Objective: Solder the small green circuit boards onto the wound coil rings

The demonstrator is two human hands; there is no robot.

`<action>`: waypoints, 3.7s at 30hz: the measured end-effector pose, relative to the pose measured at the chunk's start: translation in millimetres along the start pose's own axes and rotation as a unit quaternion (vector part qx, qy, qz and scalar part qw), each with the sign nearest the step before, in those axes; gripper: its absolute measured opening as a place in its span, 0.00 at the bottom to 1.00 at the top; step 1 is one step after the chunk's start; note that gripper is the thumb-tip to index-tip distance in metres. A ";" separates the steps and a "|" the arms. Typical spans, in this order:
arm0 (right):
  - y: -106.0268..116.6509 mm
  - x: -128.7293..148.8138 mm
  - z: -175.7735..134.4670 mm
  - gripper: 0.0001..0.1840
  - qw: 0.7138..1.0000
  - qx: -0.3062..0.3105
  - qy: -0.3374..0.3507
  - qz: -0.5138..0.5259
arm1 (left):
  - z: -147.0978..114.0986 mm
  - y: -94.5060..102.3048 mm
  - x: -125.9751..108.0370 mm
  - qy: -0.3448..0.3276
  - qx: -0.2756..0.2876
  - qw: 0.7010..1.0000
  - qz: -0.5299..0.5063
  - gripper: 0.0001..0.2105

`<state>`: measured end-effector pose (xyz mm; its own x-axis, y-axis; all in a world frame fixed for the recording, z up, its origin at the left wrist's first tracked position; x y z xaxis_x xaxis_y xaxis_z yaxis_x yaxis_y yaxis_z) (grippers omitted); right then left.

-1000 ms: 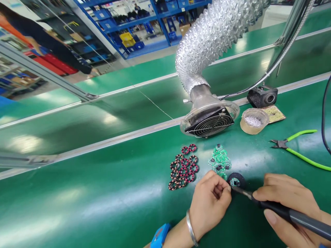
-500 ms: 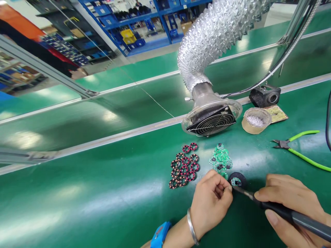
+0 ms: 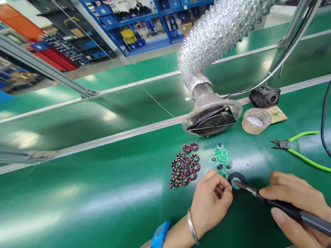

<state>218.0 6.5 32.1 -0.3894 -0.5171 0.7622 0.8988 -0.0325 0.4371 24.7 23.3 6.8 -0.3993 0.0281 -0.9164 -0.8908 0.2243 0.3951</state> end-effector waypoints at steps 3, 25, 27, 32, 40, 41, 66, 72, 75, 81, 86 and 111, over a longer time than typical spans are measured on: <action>0.2 -6.6 4.2 0.16 0.999 0.031 0.032 -0.014 | -0.4 0.1 0.6 -0.004 0.000 1.000 0.000 0.06; -15.9 -26.5 9.5 0.21 0.993 0.115 -0.017 -0.023 | 0.5 -2.7 9.9 -0.129 -0.012 0.992 0.011 0.04; -16.5 -27.5 8.3 0.20 0.993 0.118 -0.009 -0.017 | 0.1 -3.8 9.4 -0.174 -0.031 0.984 0.037 0.05; -22.4 -28.9 6.6 0.20 0.991 0.135 0.008 -0.024 | -1.9 -3.2 10.2 -0.204 -0.031 0.977 0.053 0.06; -28.1 -29.8 7.7 0.22 0.990 0.134 -0.005 -0.042 | 1.0 2.4 15.9 -0.098 -0.011 0.995 0.013 0.02; -28.6 -29.9 8.0 0.22 0.990 0.137 -0.008 -0.044 | 1.3 2.9 16.2 -0.096 -0.009 0.995 0.012 0.02; -28.5 -41.4 4.9 0.16 0.982 0.189 -0.005 -0.010 | 1.5 1.9 21.7 -0.051 0.002 0.999 -0.013 0.04; -27.7 -43.5 6.4 0.16 0.983 0.183 0.001 -0.009 | 2.0 2.4 19.0 -0.075 0.001 0.997 0.003 0.03; -27.7 -43.1 6.3 0.16 0.983 0.184 0.007 -0.014 | 2.2 3.0 17.7 -0.082 0.001 0.997 0.012 0.04; -27.0 -40.8 6.9 0.16 0.984 0.175 0.014 -0.025 | -1.5 2.4 19.1 -0.150 0.006 0.987 0.051 0.03; -25.8 -41.4 10.6 0.16 0.983 0.183 -0.003 -0.010 | -5.0 0.1 17.6 -0.307 0.012 0.931 0.198 0.07; -20.2 -48.3 3.7 0.16 0.977 0.205 0.015 -0.064 | -46.9 78.6 31.1 -0.227 -0.054 0.926 0.297 0.12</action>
<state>217.9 35.3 -11.8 -0.4823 -0.5561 0.6769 0.6846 0.2427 0.6873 -67.9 -3.8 12.3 -0.7152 0.5278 -0.4581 -0.5694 -0.0601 0.8198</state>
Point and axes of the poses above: each hand's wrist, its own z-axis towards the middle knuckle, its own y-axis out of the back of the hand, x = y × z, the point moved 1 cm from there along z, towards the middle knuckle, and after that the axes turned 5 degrees about -y, right-handed, at the moved point
